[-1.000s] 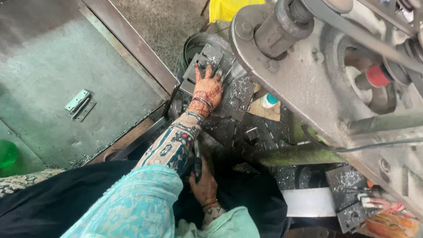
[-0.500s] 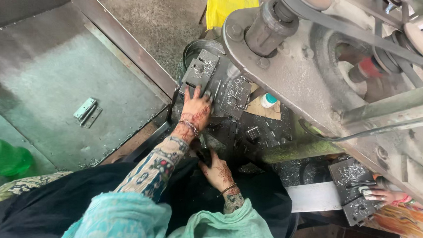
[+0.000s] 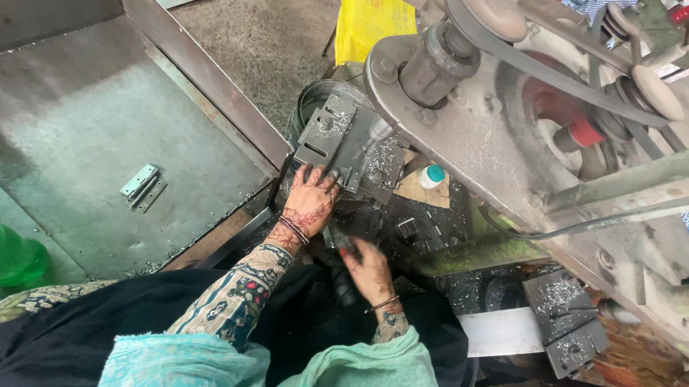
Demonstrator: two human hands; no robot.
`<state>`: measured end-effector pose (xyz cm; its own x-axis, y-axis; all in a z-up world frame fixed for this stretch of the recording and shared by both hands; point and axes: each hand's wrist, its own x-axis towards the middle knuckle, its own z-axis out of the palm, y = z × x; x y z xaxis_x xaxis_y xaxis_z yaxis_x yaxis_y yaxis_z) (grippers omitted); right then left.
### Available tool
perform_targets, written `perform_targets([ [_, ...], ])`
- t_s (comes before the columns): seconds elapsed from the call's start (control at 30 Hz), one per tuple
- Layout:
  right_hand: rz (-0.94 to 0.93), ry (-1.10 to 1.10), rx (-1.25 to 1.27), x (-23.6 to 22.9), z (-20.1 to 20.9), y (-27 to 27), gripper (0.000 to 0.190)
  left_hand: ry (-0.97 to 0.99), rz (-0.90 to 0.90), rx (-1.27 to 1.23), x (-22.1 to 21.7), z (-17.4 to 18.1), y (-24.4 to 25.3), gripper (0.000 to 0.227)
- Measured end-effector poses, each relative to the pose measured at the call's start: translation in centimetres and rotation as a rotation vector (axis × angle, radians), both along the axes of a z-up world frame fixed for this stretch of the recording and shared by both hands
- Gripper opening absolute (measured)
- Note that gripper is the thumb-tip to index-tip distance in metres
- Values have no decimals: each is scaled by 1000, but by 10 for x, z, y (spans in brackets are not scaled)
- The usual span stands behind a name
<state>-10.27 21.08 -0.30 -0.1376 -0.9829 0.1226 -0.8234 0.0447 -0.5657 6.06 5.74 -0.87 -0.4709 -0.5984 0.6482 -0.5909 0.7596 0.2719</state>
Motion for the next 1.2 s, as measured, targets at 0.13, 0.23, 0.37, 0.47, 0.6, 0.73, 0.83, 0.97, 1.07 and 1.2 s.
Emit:
perform_targets([
  [0.13, -122, -588, -239, -26, -4, -36, 50, 344, 0, 346, 2, 2, 13, 43],
  [0.23, -222, -893, -282, -34, 2, -62, 44, 510, -65, 543, -6, 0, 6, 30],
  [0.37, -209, -945, -462, -42, 17, -80, 33, 497, -181, 647, -14, 8, -21, 37],
  [0.47, -231, -166, -635, -32, 25, -92, 29, 240, -20, 378, -10, 30, -43, 55],
  [0.6, 7, 252, -343, 0, 25, -107, 34, -91, 190, 431, -5, 55, -40, 68],
  [0.73, 101, 248, -410, 20, 23, -92, 43, -86, 143, 378, -10, 47, -25, 59],
  [0.83, -12, 144, -214, 24, 26, -56, 41, -213, 128, 365, -22, 26, -26, 50],
  [0.97, -82, 128, 198, 33, 25, -6, 48, -215, 168, 304, -45, 7, -36, 36],
  [1.07, 5, 142, 145, 41, 14, 12, 67, -253, 175, 395, -61, 7, -49, 33],
  [1.2, -130, 114, 402, 40, -5, 14, 72, -304, 192, 389, -71, 12, -62, 33],
])
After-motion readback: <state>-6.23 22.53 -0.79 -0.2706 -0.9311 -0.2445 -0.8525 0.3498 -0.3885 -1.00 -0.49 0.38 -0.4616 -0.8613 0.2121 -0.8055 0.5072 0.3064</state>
